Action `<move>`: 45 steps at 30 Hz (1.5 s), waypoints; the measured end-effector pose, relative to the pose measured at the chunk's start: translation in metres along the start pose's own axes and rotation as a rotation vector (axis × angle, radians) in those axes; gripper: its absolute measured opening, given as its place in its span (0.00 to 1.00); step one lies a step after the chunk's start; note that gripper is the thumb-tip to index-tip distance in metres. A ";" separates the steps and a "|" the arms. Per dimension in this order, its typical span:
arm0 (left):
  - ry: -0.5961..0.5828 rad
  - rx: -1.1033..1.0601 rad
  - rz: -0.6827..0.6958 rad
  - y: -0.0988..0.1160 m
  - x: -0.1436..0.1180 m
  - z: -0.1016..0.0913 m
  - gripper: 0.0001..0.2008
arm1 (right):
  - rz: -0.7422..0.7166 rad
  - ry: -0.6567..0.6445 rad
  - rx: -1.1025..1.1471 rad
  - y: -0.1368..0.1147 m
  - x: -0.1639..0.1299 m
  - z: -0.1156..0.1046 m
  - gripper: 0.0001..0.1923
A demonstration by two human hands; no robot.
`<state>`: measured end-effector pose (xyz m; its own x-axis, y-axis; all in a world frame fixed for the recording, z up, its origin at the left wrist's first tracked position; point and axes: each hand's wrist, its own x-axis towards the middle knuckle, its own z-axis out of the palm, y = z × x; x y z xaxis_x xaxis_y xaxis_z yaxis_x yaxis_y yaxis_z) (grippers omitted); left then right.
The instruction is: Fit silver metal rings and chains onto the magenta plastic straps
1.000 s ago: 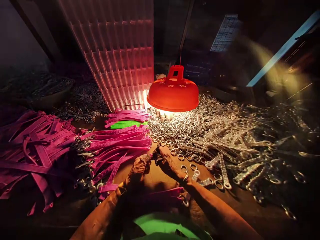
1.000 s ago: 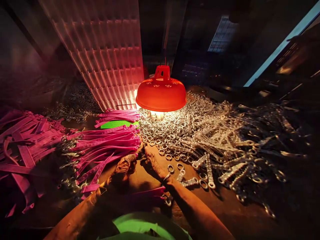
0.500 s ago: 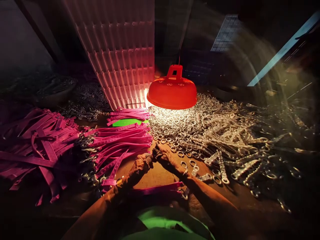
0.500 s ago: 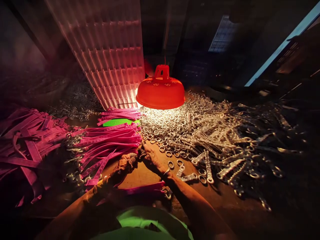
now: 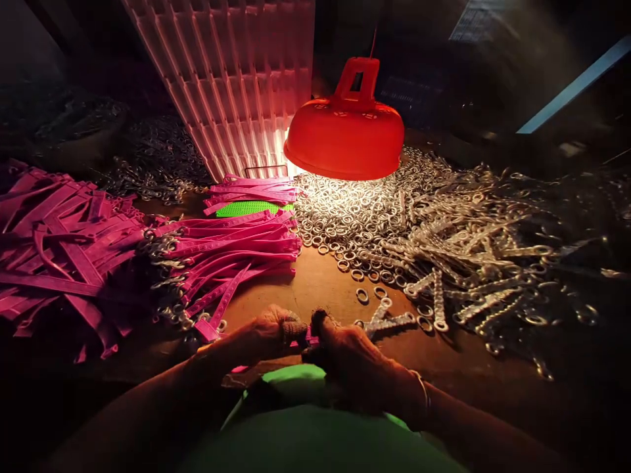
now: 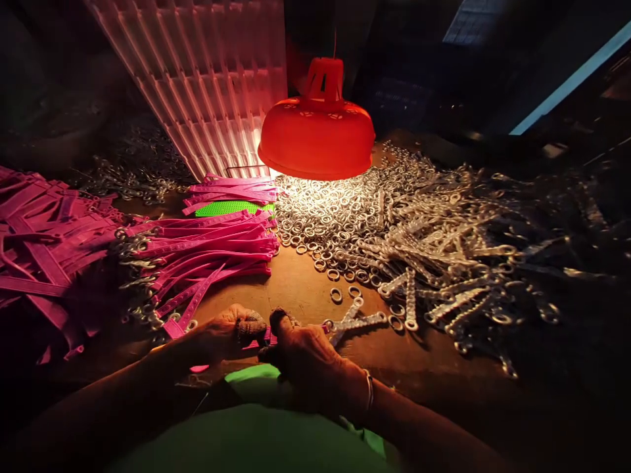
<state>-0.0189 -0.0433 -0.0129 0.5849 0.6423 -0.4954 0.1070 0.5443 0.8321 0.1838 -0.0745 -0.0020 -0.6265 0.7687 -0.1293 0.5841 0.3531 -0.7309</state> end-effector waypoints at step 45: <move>0.204 1.144 0.456 -0.059 0.063 0.020 0.18 | 0.062 0.246 -0.377 0.082 -0.025 -0.018 0.10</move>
<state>0.0274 -0.0454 -0.0881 0.6281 0.7766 -0.0489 0.6248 -0.4659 0.6266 0.2559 -0.0553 -0.0467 -0.4700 0.8821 0.0316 0.7922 0.4373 -0.4256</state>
